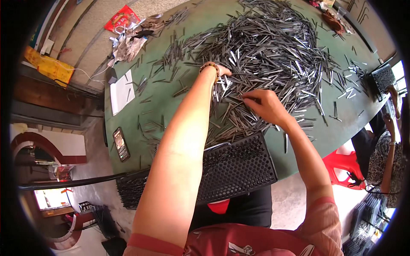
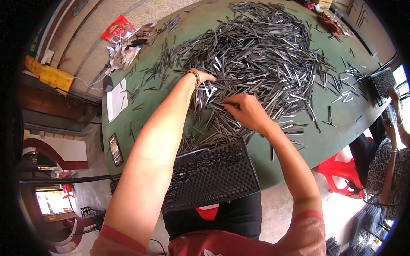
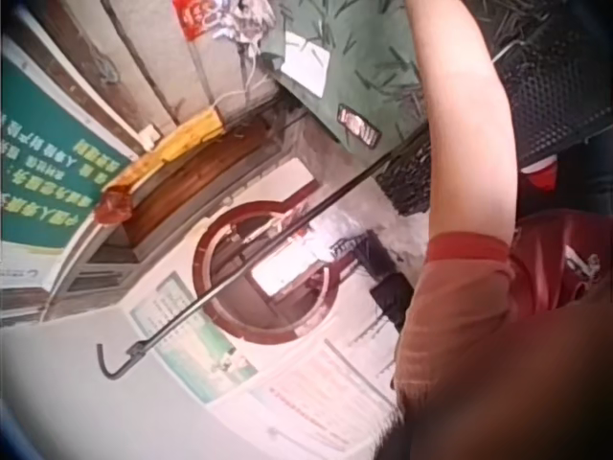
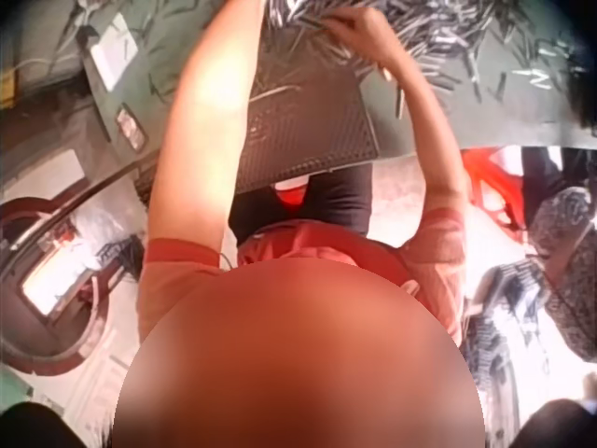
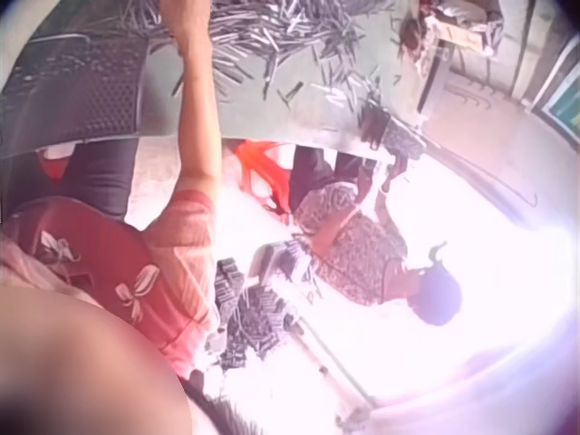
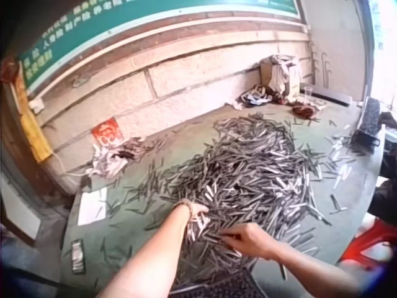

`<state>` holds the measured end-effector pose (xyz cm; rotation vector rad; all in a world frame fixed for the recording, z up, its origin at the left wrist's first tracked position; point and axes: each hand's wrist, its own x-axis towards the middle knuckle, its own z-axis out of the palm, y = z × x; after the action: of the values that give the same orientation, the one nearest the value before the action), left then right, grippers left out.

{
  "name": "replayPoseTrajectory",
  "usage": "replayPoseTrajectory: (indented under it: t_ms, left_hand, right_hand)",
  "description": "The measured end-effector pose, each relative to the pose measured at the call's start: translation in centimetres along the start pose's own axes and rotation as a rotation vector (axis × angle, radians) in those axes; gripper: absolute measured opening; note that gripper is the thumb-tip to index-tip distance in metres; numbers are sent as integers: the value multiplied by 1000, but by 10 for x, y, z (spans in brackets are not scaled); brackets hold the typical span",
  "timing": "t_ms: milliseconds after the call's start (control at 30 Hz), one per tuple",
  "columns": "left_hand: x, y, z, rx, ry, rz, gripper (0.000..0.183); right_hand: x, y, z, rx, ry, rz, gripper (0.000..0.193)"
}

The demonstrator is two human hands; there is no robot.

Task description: Inspecting small metal stakes and inserting them into a perforated grid holder on a workbench.

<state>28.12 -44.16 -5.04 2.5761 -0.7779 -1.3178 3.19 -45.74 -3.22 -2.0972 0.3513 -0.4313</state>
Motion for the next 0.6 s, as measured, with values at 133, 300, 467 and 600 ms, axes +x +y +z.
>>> replayPoseTrajectory:
  t_ms: [133, 300, 467, 600]
  left_hand:
    - [-2, -2, 1, -186, 144, -57, 84]
    - [-14, -5, 1, -221, 144, -2, 96]
    - [-21, -14, -7, -236, 106, 64, 96]
    - [-28, -19, -11, -198, 143, 35, 95]
  right_hand:
    - [0, 2, -4, 30, 33, 53, 23]
    - [32, 24, 10, 42, 147, 45, 27]
    - [71, 34, 26, 213, -72, 208, 28]
    - [73, 31, 41, 246, -34, 133, 25]
